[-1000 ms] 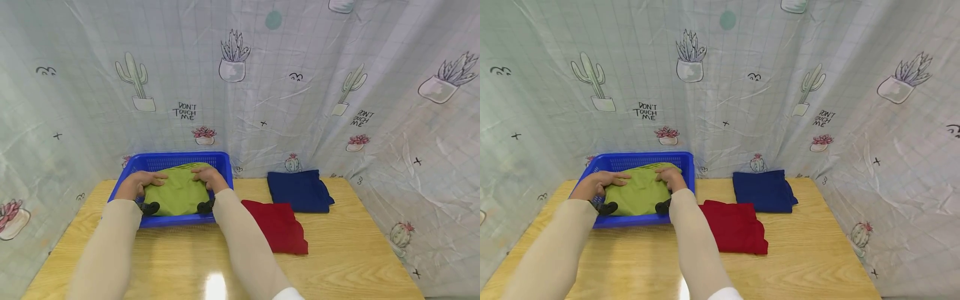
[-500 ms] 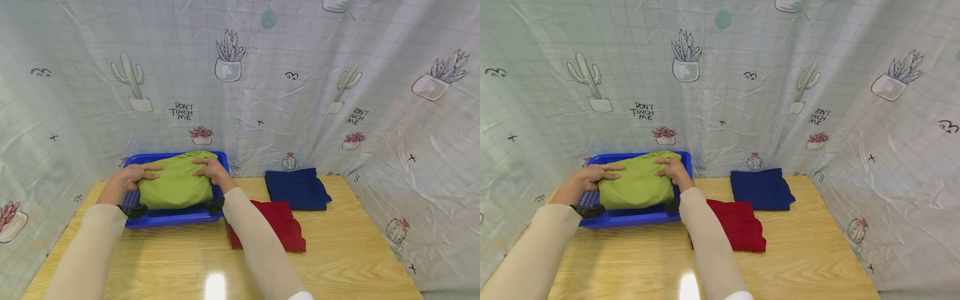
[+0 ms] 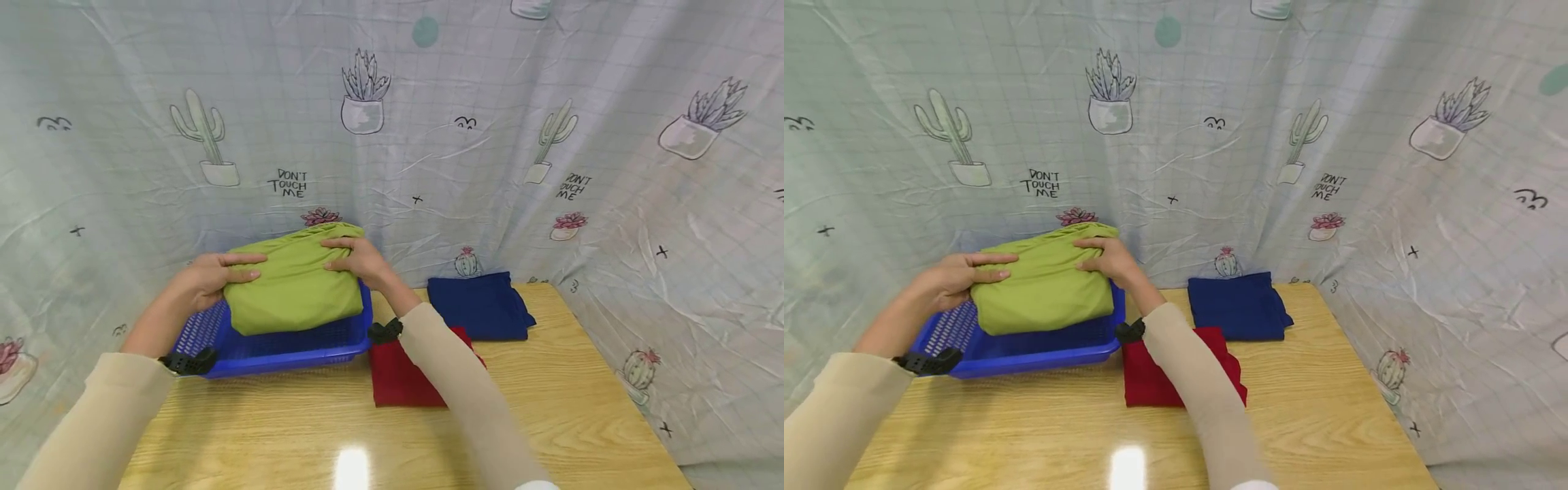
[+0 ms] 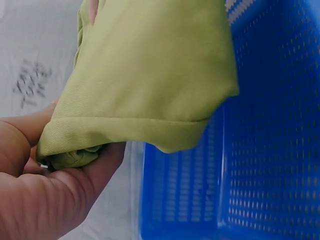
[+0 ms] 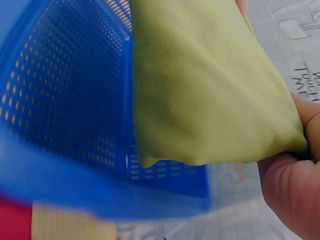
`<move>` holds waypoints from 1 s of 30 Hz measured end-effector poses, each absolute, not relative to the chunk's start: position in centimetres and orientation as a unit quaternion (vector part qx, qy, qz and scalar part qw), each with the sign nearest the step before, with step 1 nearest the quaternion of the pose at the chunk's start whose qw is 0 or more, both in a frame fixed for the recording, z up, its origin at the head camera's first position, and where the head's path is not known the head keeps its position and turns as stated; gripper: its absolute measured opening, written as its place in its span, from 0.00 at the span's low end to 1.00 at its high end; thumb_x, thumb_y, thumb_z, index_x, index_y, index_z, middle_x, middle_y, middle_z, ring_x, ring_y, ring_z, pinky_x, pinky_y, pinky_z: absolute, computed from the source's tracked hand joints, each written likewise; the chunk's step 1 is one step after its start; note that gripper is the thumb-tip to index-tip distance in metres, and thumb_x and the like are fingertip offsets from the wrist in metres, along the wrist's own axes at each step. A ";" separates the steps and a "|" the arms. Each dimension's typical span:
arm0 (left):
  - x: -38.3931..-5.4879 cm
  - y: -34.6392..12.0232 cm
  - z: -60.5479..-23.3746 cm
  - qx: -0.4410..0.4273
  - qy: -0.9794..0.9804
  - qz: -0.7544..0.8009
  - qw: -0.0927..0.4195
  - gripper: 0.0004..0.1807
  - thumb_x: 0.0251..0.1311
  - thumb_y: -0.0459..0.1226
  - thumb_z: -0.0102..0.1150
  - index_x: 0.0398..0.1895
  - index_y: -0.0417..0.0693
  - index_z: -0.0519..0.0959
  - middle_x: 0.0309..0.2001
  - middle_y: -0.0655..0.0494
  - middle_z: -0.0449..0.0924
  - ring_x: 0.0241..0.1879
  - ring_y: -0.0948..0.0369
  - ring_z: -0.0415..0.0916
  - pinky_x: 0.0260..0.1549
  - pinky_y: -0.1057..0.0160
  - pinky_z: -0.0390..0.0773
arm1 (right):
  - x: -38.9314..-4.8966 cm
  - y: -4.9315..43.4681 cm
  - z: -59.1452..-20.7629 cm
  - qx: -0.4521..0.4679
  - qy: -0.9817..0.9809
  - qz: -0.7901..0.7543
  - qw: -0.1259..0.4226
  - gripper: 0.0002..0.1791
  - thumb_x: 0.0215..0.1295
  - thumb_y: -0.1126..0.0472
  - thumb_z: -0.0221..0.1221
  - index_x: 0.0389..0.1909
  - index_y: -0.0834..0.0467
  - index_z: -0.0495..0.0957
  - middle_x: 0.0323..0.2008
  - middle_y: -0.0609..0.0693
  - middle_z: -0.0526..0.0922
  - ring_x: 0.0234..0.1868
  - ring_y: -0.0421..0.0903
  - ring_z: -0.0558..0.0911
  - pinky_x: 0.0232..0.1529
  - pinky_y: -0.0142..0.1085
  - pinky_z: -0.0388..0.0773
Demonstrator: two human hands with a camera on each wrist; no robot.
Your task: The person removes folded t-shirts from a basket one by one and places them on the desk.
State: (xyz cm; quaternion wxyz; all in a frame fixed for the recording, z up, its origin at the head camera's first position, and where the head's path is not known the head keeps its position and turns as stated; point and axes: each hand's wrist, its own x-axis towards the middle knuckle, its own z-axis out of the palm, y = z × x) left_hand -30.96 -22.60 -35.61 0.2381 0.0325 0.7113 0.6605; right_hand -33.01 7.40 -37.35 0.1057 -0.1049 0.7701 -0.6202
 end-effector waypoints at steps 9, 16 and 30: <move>-28.5 -18.8 -34.8 0.051 0.718 0.661 0.212 0.33 0.72 0.32 0.59 0.78 0.42 0.61 0.77 0.37 0.54 0.37 0.61 0.87 0.36 0.63 0.86 | -30.6 11.7 -35.7 -0.131 0.764 -0.623 0.106 0.29 0.64 0.71 0.67 0.66 0.53 0.78 0.71 0.50 0.70 0.57 0.48 0.81 0.46 0.34 0.81; -27.1 -15.1 -33.8 0.095 0.710 0.671 0.191 0.30 0.70 0.31 0.61 0.75 0.41 0.67 0.76 0.40 0.58 0.36 0.62 0.87 0.34 0.65 0.85 | -28.7 16.4 -34.0 -0.135 0.757 -0.630 0.110 0.30 0.66 0.69 0.66 0.69 0.53 0.76 0.69 0.50 0.71 0.56 0.50 0.82 0.47 0.37 0.83; -25.3 -8.5 -34.7 0.139 0.666 0.708 0.188 0.26 0.68 0.27 0.61 0.70 0.40 0.74 0.74 0.45 0.64 0.41 0.60 0.87 0.38 0.63 0.86 | -24.4 23.5 -33.3 -0.122 0.781 -0.608 0.073 0.31 0.65 0.69 0.67 0.70 0.54 0.75 0.73 0.52 0.65 0.54 0.48 0.82 0.45 0.36 0.83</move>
